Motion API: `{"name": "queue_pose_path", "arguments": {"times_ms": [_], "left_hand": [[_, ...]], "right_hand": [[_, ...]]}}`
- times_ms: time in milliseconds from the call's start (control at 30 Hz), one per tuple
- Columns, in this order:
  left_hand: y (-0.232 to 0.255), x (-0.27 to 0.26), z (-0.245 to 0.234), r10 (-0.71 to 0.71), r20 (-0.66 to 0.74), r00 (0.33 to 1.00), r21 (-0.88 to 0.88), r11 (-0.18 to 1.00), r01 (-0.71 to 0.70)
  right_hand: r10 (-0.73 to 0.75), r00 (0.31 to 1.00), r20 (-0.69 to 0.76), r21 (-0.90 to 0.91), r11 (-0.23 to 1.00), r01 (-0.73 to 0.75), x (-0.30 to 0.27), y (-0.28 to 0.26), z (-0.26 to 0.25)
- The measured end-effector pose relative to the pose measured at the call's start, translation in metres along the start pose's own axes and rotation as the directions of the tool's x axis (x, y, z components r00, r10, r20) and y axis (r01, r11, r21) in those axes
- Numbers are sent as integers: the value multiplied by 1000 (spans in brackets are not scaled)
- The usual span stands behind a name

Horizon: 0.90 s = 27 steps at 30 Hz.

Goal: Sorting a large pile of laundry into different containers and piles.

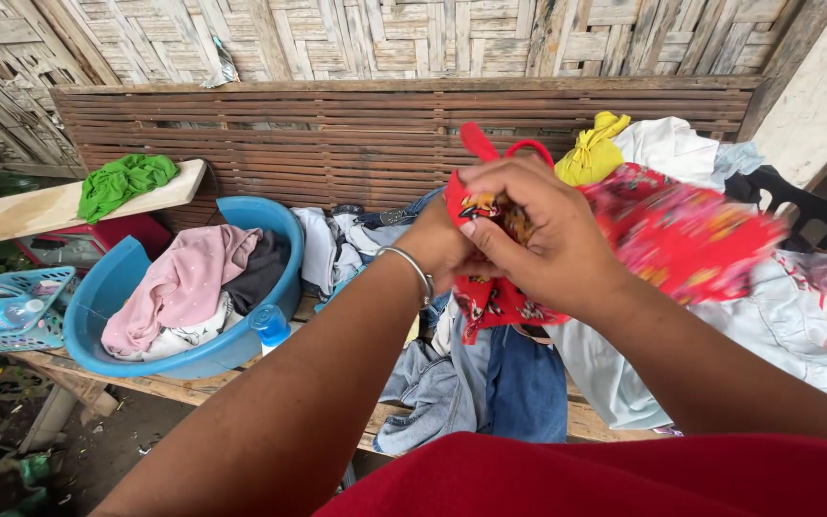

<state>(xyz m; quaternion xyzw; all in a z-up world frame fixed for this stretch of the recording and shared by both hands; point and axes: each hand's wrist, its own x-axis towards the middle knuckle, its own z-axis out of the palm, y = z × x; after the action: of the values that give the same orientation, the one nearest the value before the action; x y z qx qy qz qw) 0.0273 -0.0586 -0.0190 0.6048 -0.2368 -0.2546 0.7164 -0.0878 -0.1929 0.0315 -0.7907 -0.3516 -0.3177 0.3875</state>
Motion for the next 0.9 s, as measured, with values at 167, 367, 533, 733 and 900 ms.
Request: {"name": "queue_pose_path", "arguments": {"times_ms": [167, 367, 533, 733, 900], "left_hand": [[67, -28, -17, -23, -294, 955, -201, 979, -38], [107, -67, -58, 202, -492, 847, -209, 917, -340], [98, -99, -91, 232, -579, 782, -189, 894, -405], [84, -145, -122, 60, -715, 696, -82, 982, -168], [71, -187, -130, 86, -693, 716, 85, 996, -37]], "right_hand": [[241, 970, -30, -355, 905, -236, -26, 50, 5], [831, 512, 216, -66, 536, -842, -22, 94, -12], [775, 510, 373, 608, 211, -766, 17, 89, -20], [704, 657, 269, 230, 616, -754, 43, 75, 17], [656, 601, 456, 130, 619, -775, 52, 66, 76]]}}
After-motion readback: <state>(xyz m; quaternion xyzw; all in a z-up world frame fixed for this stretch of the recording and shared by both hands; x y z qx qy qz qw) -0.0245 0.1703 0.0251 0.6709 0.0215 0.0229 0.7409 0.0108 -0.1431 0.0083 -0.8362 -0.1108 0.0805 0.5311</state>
